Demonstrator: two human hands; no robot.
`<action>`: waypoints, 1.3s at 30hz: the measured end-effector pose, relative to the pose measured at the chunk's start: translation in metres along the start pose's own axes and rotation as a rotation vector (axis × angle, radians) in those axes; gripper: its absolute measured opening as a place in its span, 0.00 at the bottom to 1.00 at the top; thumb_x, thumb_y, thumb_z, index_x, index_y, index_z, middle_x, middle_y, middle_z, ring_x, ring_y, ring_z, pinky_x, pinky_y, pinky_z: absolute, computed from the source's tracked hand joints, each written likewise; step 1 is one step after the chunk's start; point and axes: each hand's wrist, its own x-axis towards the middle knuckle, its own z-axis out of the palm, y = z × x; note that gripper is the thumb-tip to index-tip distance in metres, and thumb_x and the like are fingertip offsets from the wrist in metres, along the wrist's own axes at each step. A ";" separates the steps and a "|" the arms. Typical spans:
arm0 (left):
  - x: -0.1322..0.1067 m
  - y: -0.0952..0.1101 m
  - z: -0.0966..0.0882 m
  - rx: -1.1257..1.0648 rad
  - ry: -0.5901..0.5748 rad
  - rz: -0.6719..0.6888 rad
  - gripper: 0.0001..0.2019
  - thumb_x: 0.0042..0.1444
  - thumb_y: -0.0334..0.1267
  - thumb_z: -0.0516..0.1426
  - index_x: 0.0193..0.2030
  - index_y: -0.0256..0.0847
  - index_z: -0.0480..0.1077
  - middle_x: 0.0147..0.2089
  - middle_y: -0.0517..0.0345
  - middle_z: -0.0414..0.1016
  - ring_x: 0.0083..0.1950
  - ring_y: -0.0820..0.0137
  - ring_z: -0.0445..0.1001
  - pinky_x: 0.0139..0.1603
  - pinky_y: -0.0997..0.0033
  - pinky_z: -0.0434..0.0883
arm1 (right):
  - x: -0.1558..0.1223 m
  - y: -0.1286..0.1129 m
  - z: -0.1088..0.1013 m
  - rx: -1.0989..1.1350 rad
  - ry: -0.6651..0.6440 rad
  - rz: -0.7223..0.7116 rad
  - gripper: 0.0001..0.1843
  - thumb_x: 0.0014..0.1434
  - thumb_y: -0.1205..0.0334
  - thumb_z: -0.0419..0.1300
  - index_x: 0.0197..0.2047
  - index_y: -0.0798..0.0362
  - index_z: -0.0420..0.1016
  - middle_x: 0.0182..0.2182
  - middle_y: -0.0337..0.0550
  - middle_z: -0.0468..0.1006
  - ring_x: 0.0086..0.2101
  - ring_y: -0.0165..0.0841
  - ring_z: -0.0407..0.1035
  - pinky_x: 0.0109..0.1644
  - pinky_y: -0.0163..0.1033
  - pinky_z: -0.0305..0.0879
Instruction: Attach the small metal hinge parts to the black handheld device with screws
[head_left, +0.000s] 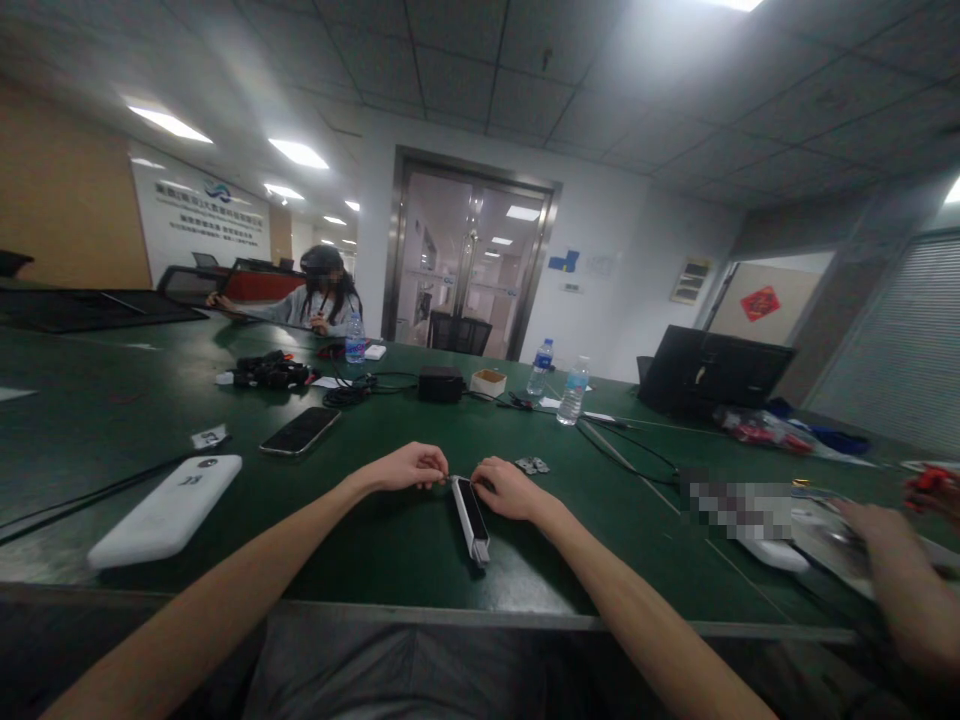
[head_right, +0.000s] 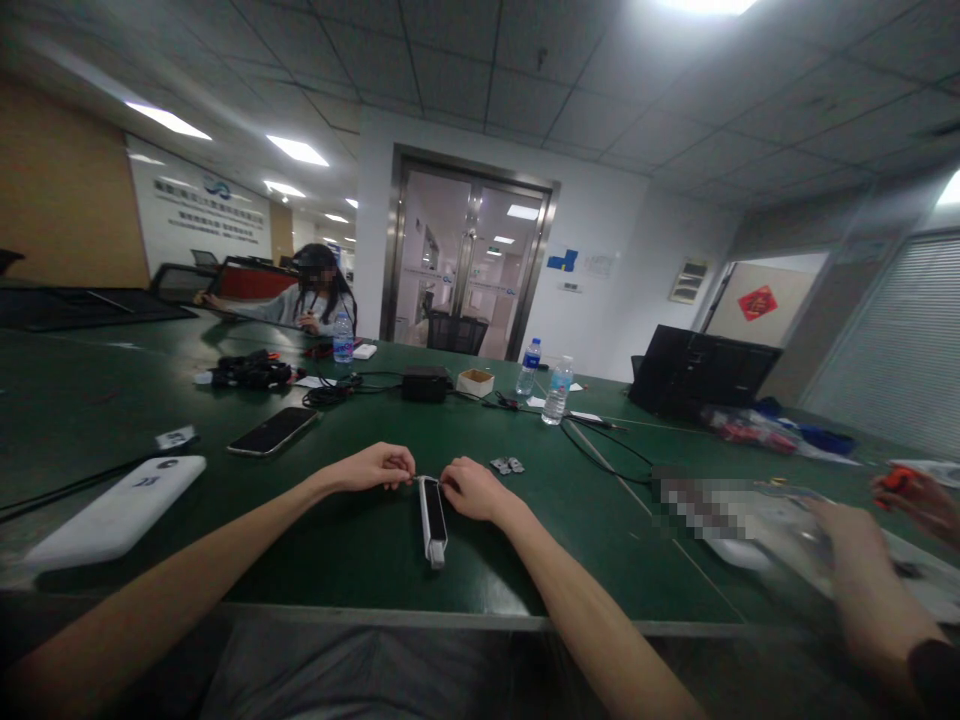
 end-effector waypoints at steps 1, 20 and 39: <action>0.000 0.001 0.001 -0.027 0.013 0.001 0.13 0.50 0.43 0.59 0.38 0.35 0.67 0.35 0.57 0.72 0.30 0.75 0.68 0.30 0.75 0.66 | 0.000 0.000 0.000 -0.003 -0.004 0.000 0.08 0.58 0.69 0.53 0.37 0.56 0.73 0.32 0.44 0.72 0.37 0.32 0.65 0.44 0.35 0.60; 0.001 0.005 0.009 -0.302 0.088 -0.024 0.15 0.47 0.44 0.63 0.38 0.34 0.73 0.35 0.55 0.74 0.29 0.76 0.67 0.31 0.73 0.64 | 0.002 0.000 -0.001 0.011 -0.013 0.014 0.09 0.58 0.70 0.52 0.36 0.56 0.74 0.32 0.45 0.73 0.36 0.32 0.65 0.42 0.35 0.58; 0.006 -0.002 0.014 -0.627 0.124 -0.088 0.16 0.41 0.39 0.68 0.35 0.35 0.71 0.31 0.59 0.72 0.27 0.79 0.65 0.29 0.77 0.63 | -0.001 -0.007 -0.005 0.044 0.089 -0.006 0.07 0.58 0.69 0.52 0.36 0.56 0.72 0.31 0.43 0.71 0.35 0.32 0.64 0.40 0.36 0.60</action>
